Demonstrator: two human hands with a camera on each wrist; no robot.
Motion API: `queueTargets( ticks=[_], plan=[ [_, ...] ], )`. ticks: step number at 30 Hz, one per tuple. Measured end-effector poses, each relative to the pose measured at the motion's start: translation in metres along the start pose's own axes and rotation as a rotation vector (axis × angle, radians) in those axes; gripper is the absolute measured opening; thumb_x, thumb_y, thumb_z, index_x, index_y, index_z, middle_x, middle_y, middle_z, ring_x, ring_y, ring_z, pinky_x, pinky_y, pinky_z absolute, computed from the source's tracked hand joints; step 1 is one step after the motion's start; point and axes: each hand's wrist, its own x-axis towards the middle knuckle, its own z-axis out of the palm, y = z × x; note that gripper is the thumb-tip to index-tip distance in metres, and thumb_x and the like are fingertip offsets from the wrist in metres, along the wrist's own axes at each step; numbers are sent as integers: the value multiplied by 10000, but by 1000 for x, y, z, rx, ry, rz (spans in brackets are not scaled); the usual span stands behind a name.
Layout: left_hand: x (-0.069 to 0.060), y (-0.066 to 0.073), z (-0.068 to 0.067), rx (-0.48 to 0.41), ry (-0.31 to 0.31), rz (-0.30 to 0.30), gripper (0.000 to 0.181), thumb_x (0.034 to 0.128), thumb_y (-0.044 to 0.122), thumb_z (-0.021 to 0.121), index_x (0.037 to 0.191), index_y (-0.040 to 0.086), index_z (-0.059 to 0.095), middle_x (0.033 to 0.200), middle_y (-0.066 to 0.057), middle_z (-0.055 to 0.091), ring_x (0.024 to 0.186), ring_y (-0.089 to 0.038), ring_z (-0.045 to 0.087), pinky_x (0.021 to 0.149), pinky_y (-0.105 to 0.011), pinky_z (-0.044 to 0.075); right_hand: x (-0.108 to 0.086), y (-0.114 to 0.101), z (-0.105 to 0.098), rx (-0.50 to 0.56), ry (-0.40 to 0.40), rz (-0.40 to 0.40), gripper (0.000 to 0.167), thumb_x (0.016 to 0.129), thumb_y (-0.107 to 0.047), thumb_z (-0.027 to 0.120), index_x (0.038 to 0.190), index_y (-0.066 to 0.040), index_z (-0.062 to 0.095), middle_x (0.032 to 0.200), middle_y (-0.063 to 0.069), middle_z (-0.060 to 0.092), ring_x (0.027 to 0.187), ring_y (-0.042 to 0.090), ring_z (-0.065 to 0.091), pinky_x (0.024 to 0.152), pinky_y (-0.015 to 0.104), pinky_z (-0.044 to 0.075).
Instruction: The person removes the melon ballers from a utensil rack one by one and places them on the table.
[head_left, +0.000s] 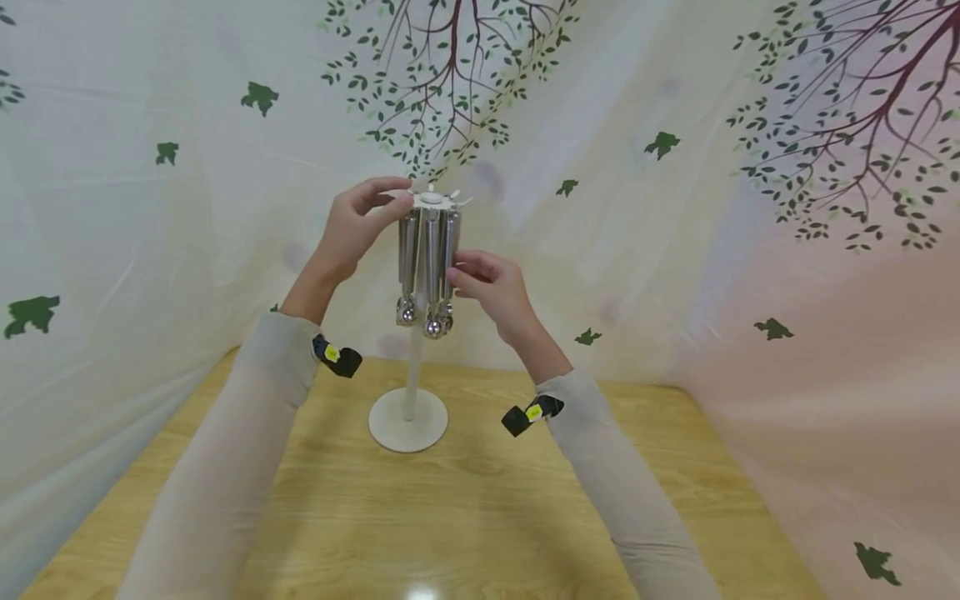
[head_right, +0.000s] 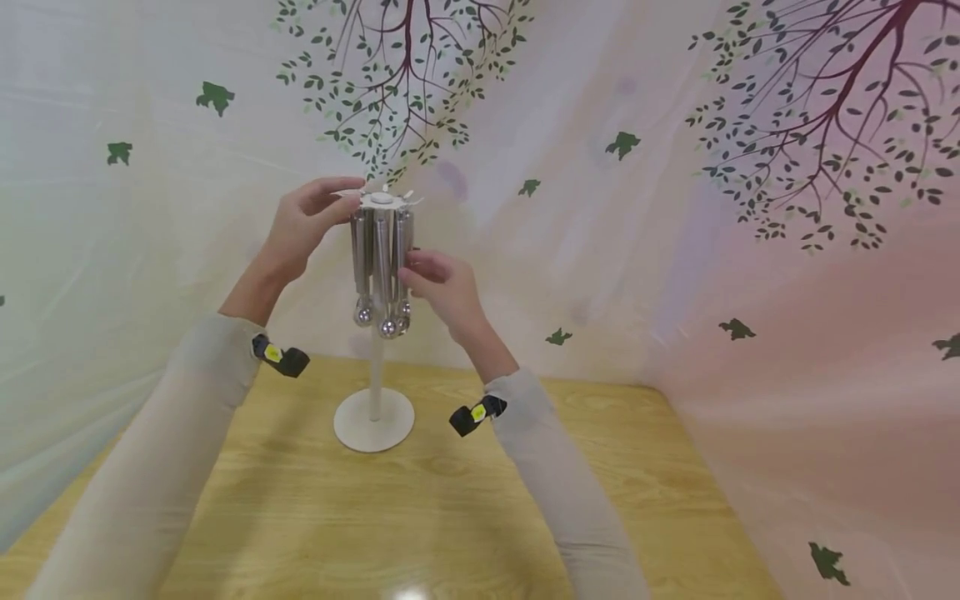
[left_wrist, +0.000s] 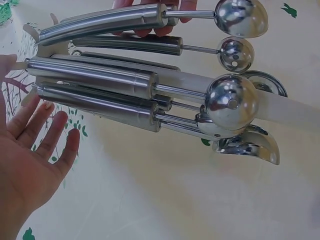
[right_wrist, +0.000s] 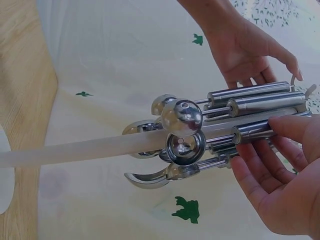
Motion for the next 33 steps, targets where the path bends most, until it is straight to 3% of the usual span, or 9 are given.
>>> queueTargets(
  ticks=[4, 7, 11, 17, 24, 33],
  plan=[
    [-2, 5, 0, 27, 19, 33, 351, 969, 244, 684, 1256, 43, 692, 1433, -82, 612, 1219, -180, 584, 1132, -456, 438, 0, 0, -1, -10, 0, 3, 289, 951, -63, 701, 1216, 50, 673, 1031, 97, 731, 884, 120, 693, 859, 359, 618],
    [-3, 6, 0, 36, 22, 34, 345, 969, 253, 687, 1239, 39, 699, 1458, -75, 599, 1306, -178, 549, 1164, -478, 408, -1, 0, -2, -6, -2, 2, 287, 956, -73, 698, 1216, 46, 674, 1006, 53, 726, 883, 122, 693, 853, 352, 618],
    [-2, 7, -2, 46, 8, 11, 362, 977, 278, 679, 1259, 52, 688, 1488, -56, 574, 1320, -212, 552, 1180, -497, 385, 0, -1, -2, -3, -4, -4, 288, 959, -76, 696, 1217, 49, 673, 996, 38, 726, 880, 121, 696, 858, 368, 618],
    [-3, 8, -5, 62, -16, -40, 368, 985, 318, 671, 1265, 80, 683, 1513, -20, 552, 1244, -225, 603, 1110, -463, 453, -1, -4, -2, 8, -10, 14, 293, 956, -62, 696, 1222, 59, 668, 1018, 51, 733, 872, 125, 707, 847, 350, 620],
    [-3, 6, -5, 85, -35, -57, 400, 991, 335, 660, 1292, 71, 662, 1531, -16, 535, 1271, -245, 589, 1105, -474, 450, -5, -6, -6, 37, -15, 46, 302, 955, -50, 692, 1231, 66, 659, 1010, 28, 727, 890, 131, 703, 854, 345, 618],
    [2, 8, -7, 194, -19, 9, 352, 995, 328, 655, 1208, 50, 688, 1487, -58, 577, 1387, -197, 499, 1138, -483, 409, -6, -7, -6, 73, -28, 60, 312, 957, -66, 692, 1239, 63, 655, 1060, 65, 722, 913, 143, 705, 864, 350, 616]
  ],
)
